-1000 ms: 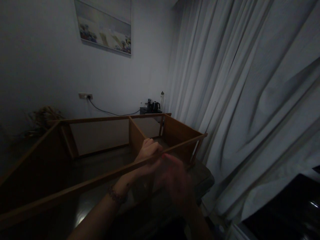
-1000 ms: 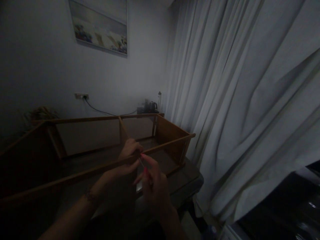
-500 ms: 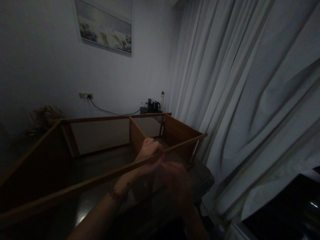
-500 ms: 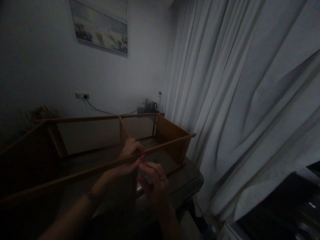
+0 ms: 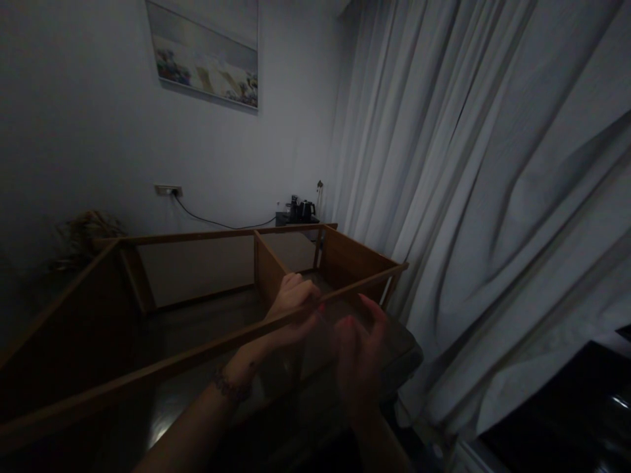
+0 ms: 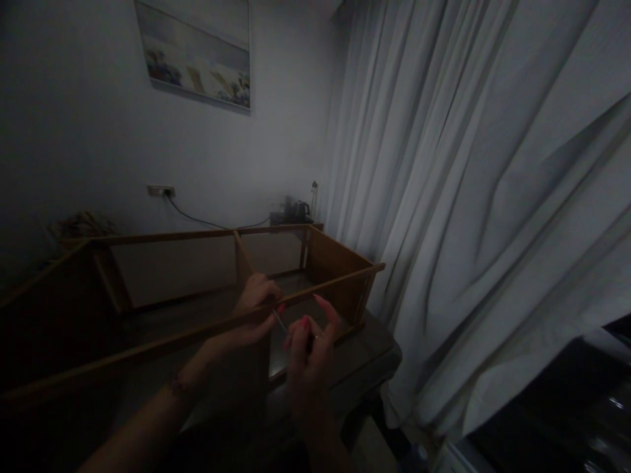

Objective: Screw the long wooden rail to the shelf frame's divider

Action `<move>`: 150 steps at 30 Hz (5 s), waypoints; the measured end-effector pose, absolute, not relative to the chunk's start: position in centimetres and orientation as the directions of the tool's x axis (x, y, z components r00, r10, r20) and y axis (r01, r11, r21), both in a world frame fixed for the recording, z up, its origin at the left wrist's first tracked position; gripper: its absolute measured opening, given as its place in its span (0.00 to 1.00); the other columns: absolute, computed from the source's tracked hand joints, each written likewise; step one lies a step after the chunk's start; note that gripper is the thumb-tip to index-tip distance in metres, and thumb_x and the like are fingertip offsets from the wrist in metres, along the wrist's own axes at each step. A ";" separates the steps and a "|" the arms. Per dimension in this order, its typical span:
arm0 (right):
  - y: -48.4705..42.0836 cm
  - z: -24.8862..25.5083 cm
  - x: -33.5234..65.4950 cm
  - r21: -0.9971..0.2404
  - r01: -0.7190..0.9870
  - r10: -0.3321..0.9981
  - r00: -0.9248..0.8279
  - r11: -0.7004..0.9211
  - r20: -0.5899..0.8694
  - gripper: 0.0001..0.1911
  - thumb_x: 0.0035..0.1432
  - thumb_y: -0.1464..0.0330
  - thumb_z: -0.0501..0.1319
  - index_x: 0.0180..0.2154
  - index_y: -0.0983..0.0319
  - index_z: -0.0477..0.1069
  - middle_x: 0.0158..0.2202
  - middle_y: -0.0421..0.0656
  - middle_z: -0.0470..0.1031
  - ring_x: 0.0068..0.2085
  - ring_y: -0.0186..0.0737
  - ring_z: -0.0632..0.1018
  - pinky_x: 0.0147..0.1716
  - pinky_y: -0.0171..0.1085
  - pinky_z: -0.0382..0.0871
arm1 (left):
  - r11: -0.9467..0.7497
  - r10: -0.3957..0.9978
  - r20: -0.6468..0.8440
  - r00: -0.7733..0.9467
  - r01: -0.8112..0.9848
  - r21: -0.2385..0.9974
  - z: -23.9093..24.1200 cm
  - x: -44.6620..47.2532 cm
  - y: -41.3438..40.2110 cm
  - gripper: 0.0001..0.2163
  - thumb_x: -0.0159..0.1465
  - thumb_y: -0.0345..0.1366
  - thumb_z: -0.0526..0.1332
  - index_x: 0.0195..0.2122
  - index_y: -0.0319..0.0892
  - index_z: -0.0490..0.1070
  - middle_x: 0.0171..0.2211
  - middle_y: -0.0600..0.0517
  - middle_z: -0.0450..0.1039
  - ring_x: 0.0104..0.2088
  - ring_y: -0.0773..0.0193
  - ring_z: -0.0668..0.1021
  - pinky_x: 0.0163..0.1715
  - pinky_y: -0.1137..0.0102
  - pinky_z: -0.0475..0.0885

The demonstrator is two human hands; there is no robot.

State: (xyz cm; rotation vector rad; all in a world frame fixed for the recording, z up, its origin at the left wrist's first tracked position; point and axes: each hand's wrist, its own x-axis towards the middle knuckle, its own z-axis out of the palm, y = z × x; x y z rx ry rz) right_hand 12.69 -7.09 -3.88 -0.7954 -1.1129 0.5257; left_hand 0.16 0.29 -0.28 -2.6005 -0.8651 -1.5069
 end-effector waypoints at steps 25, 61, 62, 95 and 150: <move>-7.6 -2.6 14.7 -0.832 0.084 0.835 -0.018 0.549 0.550 0.10 0.65 0.61 0.56 0.42 0.58 0.73 0.27 0.38 0.71 0.28 0.34 0.73 0.27 0.31 0.67 | -0.845 0.479 0.780 0.403 0.451 0.286 0.2 0.0 -0.5 0.06 0.63 0.37 0.53 0.29 0.44 0.63 0.27 0.51 0.67 0.34 0.58 0.69 0.41 0.60 0.65; -7.6 -3.5 16.1 -0.169 0.645 0.393 -0.220 0.745 0.893 0.18 0.67 0.72 0.55 0.58 0.58 0.65 0.43 0.47 0.80 0.38 0.39 0.79 0.39 0.37 0.74 | -0.853 0.467 0.787 0.403 0.440 0.282 -0.4 0.1 0.3 0.03 0.60 0.34 0.53 0.28 0.45 0.60 0.25 0.52 0.65 0.33 0.58 0.68 0.39 0.60 0.64; -7.7 -3.5 16.1 -0.156 0.668 0.394 -0.219 0.727 0.893 0.19 0.67 0.72 0.55 0.58 0.59 0.65 0.42 0.47 0.80 0.37 0.40 0.80 0.38 0.37 0.74 | -0.852 0.469 0.788 0.398 0.440 0.284 -0.5 0.2 0.2 0.04 0.60 0.34 0.53 0.28 0.45 0.59 0.25 0.52 0.65 0.33 0.58 0.67 0.39 0.60 0.64; -5.8 -2.6 15.6 -0.170 0.523 0.304 -0.183 0.835 0.935 0.10 0.69 0.68 0.52 0.39 0.59 0.71 0.32 0.42 0.75 0.34 0.37 0.77 0.33 0.34 0.71 | -0.866 0.438 0.797 0.417 0.435 0.248 -0.8 -0.1 0.8 0.02 0.58 0.34 0.53 0.29 0.45 0.60 0.26 0.52 0.65 0.33 0.58 0.68 0.38 0.60 0.63; -7.4 -1.5 13.6 -0.508 0.541 0.595 0.018 0.670 0.803 0.22 0.70 0.67 0.44 0.63 0.59 0.56 0.41 0.48 0.78 0.36 0.40 0.79 0.34 0.37 0.75 | -0.847 0.459 0.802 0.383 0.461 0.265 -0.4 0.1 0.2 0.02 0.59 0.34 0.53 0.29 0.45 0.61 0.27 0.51 0.66 0.33 0.58 0.68 0.37 0.61 0.64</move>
